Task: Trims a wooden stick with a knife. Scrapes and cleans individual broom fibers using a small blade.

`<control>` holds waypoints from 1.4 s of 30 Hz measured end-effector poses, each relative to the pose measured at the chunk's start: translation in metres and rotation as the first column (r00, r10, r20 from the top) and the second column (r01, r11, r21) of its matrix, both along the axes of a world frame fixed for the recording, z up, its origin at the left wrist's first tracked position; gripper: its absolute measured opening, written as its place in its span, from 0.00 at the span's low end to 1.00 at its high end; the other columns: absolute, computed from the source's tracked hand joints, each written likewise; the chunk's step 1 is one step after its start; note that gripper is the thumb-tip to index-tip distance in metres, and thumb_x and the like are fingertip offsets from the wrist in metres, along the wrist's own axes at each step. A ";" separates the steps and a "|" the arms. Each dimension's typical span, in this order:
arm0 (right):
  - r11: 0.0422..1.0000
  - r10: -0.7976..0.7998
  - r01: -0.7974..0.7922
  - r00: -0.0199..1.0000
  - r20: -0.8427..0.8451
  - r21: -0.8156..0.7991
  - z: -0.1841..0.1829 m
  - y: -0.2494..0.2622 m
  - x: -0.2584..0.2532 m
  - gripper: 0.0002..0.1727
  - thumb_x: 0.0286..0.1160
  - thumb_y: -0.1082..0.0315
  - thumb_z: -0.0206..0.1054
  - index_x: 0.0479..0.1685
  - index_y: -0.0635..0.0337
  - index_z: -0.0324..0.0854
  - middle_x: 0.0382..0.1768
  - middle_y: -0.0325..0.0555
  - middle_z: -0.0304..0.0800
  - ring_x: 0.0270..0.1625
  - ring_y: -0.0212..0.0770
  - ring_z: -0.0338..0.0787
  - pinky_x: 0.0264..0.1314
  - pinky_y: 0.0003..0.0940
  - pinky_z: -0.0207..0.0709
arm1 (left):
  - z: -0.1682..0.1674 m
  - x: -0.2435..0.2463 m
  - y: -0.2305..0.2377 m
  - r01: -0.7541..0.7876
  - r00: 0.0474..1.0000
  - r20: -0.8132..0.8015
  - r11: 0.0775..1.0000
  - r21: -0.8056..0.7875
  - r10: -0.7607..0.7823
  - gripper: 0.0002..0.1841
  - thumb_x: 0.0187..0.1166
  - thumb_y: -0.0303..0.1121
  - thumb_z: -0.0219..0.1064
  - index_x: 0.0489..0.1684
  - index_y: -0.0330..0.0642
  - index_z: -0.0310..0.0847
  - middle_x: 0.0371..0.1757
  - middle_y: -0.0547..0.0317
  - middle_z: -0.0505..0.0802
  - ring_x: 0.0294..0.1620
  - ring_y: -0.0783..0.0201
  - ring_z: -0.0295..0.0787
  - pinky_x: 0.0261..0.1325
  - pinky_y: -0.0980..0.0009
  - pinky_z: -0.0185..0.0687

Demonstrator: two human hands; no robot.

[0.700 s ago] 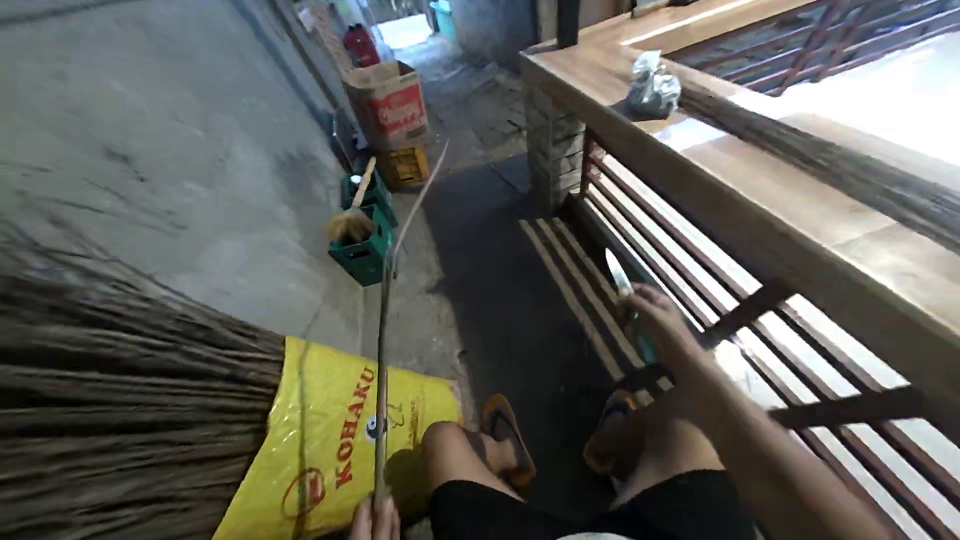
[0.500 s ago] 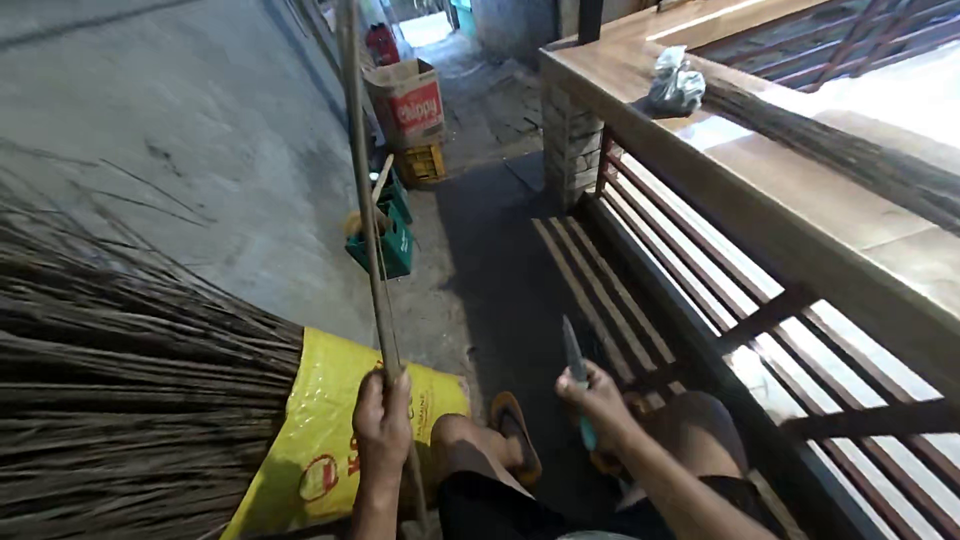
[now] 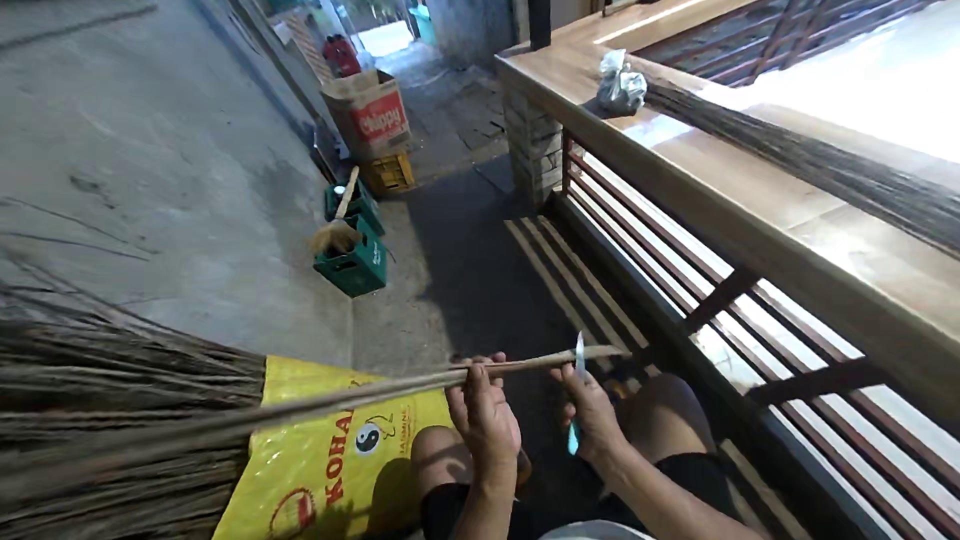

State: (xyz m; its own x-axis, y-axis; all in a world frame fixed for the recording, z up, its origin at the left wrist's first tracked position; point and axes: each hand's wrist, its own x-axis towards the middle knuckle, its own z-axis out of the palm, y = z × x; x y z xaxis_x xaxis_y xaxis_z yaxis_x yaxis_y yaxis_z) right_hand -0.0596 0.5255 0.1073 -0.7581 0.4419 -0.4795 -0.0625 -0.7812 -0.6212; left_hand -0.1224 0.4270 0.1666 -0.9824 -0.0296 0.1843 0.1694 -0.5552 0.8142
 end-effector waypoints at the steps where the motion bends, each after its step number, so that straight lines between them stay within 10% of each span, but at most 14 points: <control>1: 0.998 -0.047 0.048 0.999 0.011 -0.043 -0.001 0.006 -0.001 0.11 0.92 0.62 0.57 0.59 0.60 0.73 0.33 0.42 0.88 0.11 0.24 0.74 0.11 0.18 0.73 | -0.008 0.008 -0.001 0.018 0.996 0.084 0.999 0.047 -0.022 0.08 0.89 0.28 0.47 0.53 0.45 0.71 0.39 0.62 0.92 0.47 0.61 0.94 0.60 0.60 0.91; 5: 0.988 -0.143 0.144 0.990 0.017 -0.062 -0.005 0.027 -0.005 0.12 0.90 0.65 0.58 0.61 0.63 0.75 0.36 0.44 0.92 0.12 0.24 0.75 0.11 0.18 0.72 | -0.040 0.030 -0.006 0.059 0.932 0.352 0.996 0.073 -0.081 0.14 0.92 0.33 0.47 0.49 0.38 0.79 0.43 0.54 0.96 0.50 0.57 0.96 0.62 0.58 0.90; 7: 0.988 -0.155 0.154 0.987 0.048 0.016 -0.008 0.037 -0.006 0.10 0.88 0.68 0.61 0.59 0.65 0.74 0.37 0.46 0.91 0.13 0.26 0.75 0.12 0.19 0.71 | -0.049 0.040 -0.018 0.189 0.855 0.501 0.980 -0.065 -0.132 0.17 0.94 0.36 0.45 0.64 0.35 0.73 0.52 0.51 0.93 0.53 0.59 0.93 0.62 0.61 0.88; 10: 0.988 -0.136 0.129 0.987 0.086 0.084 -0.016 0.051 -0.005 0.12 0.87 0.69 0.63 0.59 0.66 0.75 0.39 0.48 0.93 0.15 0.27 0.77 0.14 0.20 0.72 | -0.057 0.055 -0.053 0.614 0.696 0.609 0.756 -0.228 -0.381 0.26 0.90 0.37 0.48 0.82 0.30 0.60 0.72 0.43 0.84 0.66 0.54 0.86 0.67 0.57 0.83; 12: 0.990 -0.104 0.093 0.990 0.091 0.110 -0.021 0.055 -0.001 0.11 0.86 0.69 0.64 0.58 0.67 0.77 0.39 0.48 0.93 0.15 0.27 0.77 0.14 0.20 0.72 | -0.054 0.065 -0.076 0.729 0.677 0.515 0.577 -0.368 -0.526 0.23 0.86 0.32 0.54 0.74 0.25 0.71 0.67 0.43 0.88 0.64 0.54 0.90 0.66 0.56 0.87; 17: 0.991 -0.050 0.035 0.993 0.110 0.132 -0.026 0.046 0.006 0.10 0.86 0.71 0.63 0.56 0.67 0.75 0.38 0.49 0.92 0.15 0.27 0.77 0.14 0.20 0.72 | -0.058 0.049 -0.101 0.134 0.912 -0.071 0.457 -0.879 -0.404 0.18 0.82 0.33 0.64 0.61 0.29 0.87 0.64 0.45 0.91 0.64 0.62 0.89 0.67 0.67 0.85; 23: 0.961 -0.057 0.029 0.994 0.095 0.275 -0.019 0.039 0.005 0.09 0.82 0.74 0.66 0.52 0.69 0.75 0.33 0.49 0.91 0.14 0.30 0.78 0.14 0.22 0.74 | -0.084 0.035 -0.105 0.043 0.956 -0.031 0.242 -0.969 -0.293 0.15 0.82 0.33 0.63 0.55 0.35 0.92 0.52 0.48 0.96 0.57 0.53 0.92 0.67 0.52 0.84; 31: 0.947 -0.104 0.062 0.988 0.118 0.316 -0.018 0.036 0.003 0.11 0.82 0.73 0.66 0.54 0.69 0.73 0.26 0.47 0.86 0.14 0.31 0.78 0.14 0.23 0.76 | -0.092 0.050 -0.100 0.469 0.876 0.373 0.365 -0.804 -0.305 0.11 0.83 0.29 0.63 0.49 0.33 0.90 0.40 0.58 0.93 0.41 0.75 0.88 0.50 0.76 0.83; 35: 0.928 -0.052 0.027 0.997 0.056 0.373 -0.029 0.032 0.008 0.13 0.93 0.65 0.53 0.64 0.65 0.68 0.41 0.47 0.92 0.17 0.30 0.80 0.18 0.23 0.77 | -0.104 0.046 -0.106 0.534 0.845 0.462 0.479 -0.697 -0.269 0.12 0.86 0.31 0.58 0.49 0.34 0.86 0.35 0.61 0.89 0.30 0.73 0.84 0.37 0.75 0.83; 38: 0.910 0.104 -0.140 0.988 0.113 0.389 -0.037 0.027 0.016 0.17 0.94 0.62 0.41 0.64 0.64 0.68 0.40 0.42 0.89 0.20 0.30 0.81 0.20 0.25 0.78 | -0.101 0.038 -0.110 0.549 0.826 0.506 0.562 -0.618 -0.250 0.12 0.87 0.30 0.55 0.51 0.32 0.83 0.31 0.61 0.88 0.25 0.71 0.83 0.30 0.74 0.84; 42: 0.684 0.561 -0.566 0.811 0.164 0.460 -0.052 0.013 0.030 0.18 0.91 0.59 0.52 0.59 0.65 0.78 0.37 0.42 0.88 0.26 0.33 0.85 0.28 0.30 0.84 | -0.094 0.030 -0.112 0.551 0.820 0.512 0.594 -0.586 -0.255 0.12 0.88 0.28 0.54 0.52 0.32 0.82 0.29 0.61 0.88 0.23 0.71 0.83 0.28 0.76 0.84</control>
